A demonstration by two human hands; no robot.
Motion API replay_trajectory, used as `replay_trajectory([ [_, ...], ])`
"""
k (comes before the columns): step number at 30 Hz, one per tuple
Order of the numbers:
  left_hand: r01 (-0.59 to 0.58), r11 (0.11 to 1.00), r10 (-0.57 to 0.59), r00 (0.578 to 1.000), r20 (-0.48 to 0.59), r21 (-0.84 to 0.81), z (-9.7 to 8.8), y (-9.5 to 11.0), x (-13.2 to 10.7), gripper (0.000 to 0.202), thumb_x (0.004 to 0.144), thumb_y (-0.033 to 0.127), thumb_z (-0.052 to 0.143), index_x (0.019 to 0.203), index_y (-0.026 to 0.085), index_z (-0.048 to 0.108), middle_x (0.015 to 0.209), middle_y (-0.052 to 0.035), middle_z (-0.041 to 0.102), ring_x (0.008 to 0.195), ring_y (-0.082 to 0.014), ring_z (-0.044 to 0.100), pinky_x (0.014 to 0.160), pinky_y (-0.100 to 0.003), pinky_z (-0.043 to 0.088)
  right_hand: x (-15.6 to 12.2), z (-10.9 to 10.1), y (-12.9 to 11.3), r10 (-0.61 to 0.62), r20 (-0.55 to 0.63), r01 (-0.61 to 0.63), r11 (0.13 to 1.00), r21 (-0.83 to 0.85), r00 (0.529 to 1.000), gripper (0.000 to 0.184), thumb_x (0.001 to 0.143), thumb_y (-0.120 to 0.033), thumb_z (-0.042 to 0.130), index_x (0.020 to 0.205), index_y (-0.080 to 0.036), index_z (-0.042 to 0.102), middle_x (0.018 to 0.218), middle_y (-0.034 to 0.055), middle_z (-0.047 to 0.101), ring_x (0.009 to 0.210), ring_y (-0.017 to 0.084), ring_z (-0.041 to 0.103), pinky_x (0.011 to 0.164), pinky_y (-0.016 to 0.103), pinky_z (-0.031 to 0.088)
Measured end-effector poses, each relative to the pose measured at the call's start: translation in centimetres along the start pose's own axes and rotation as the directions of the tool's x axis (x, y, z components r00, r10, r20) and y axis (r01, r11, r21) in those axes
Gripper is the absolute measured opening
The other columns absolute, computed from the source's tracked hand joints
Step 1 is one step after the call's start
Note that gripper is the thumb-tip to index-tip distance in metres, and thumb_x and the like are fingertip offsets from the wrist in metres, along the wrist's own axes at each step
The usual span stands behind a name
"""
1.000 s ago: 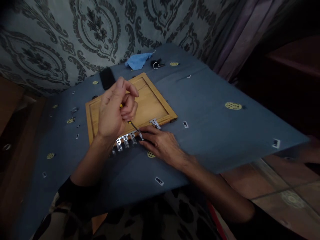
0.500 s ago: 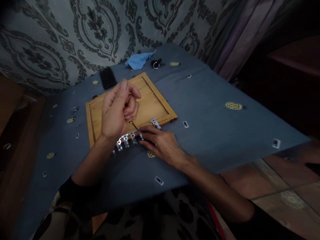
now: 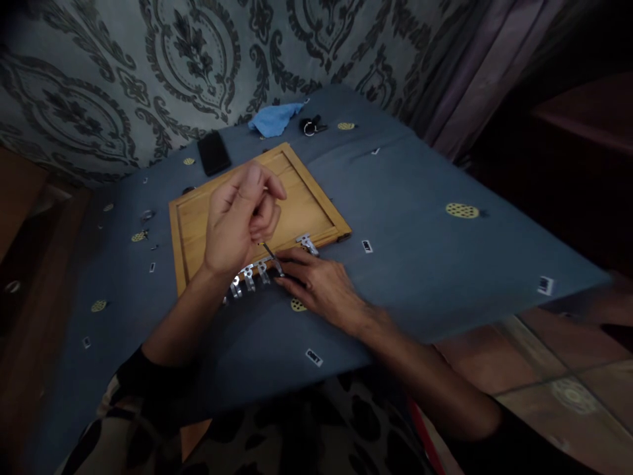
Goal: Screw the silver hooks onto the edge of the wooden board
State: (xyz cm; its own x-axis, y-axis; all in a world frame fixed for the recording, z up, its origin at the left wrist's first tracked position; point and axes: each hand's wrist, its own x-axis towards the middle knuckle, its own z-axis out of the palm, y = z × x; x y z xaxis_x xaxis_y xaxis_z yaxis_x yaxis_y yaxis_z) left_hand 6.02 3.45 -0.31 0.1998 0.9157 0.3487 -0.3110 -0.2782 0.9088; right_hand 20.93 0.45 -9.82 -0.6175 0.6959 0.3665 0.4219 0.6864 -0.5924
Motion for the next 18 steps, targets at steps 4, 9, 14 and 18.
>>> replay_trajectory([
  [4,0.106,0.991,-0.112,0.991,0.069,0.082,-0.1,0.5,-0.2,0.042,0.094,0.058,0.059,0.075,0.02,0.062,0.049,0.0074,0.035,0.039,-0.0043,0.032,0.041,-0.019,0.028,0.0,0.0,0.0,-0.009,0.011,0.009,1.0,0.006,1.0,0.027,0.1,-0.029,0.055,0.118,-0.023,0.074,0.129,0.0079,0.072,0.107,0.023,0.074,0.086,0.037,0.064],
  [9,0.19,0.981,-0.192,0.98,0.044,0.048,-0.8,0.8,0.3,0.04,0.096,0.049,0.061,0.071,0.019,0.061,0.047,0.0079,0.032,0.037,-0.003,0.032,0.039,-0.016,0.029,0.0,0.3,0.1,-0.026,-0.036,0.026,1.0,0.003,0.999,0.029,0.101,-0.031,0.053,0.119,-0.021,0.073,0.127,0.0094,0.072,0.108,0.024,0.074,0.087,0.037,0.064],
  [14,0.164,0.986,-0.167,0.978,0.126,0.04,-1.4,0.9,0.6,0.043,0.095,0.056,0.06,0.073,0.019,0.063,0.046,0.0081,0.03,0.035,-0.0036,0.028,0.036,-0.016,0.029,-0.1,0.2,0.1,-0.018,-0.02,0.018,1.0,0.008,1.0,0.028,0.101,-0.032,0.053,0.117,-0.022,0.074,0.128,0.0092,0.072,0.106,0.023,0.074,0.088,0.037,0.064],
  [18,0.152,0.987,-0.16,0.965,0.209,0.052,-1.6,0.9,0.6,0.047,0.092,0.063,0.06,0.072,0.02,0.062,0.047,0.0076,0.031,0.036,-0.004,0.026,0.037,-0.017,0.027,-0.1,0.1,0.0,-0.015,-0.014,0.015,1.0,0.012,1.0,0.028,0.101,-0.031,0.053,0.118,-0.02,0.074,0.128,0.0102,0.071,0.107,0.024,0.074,0.088,0.038,0.064],
])
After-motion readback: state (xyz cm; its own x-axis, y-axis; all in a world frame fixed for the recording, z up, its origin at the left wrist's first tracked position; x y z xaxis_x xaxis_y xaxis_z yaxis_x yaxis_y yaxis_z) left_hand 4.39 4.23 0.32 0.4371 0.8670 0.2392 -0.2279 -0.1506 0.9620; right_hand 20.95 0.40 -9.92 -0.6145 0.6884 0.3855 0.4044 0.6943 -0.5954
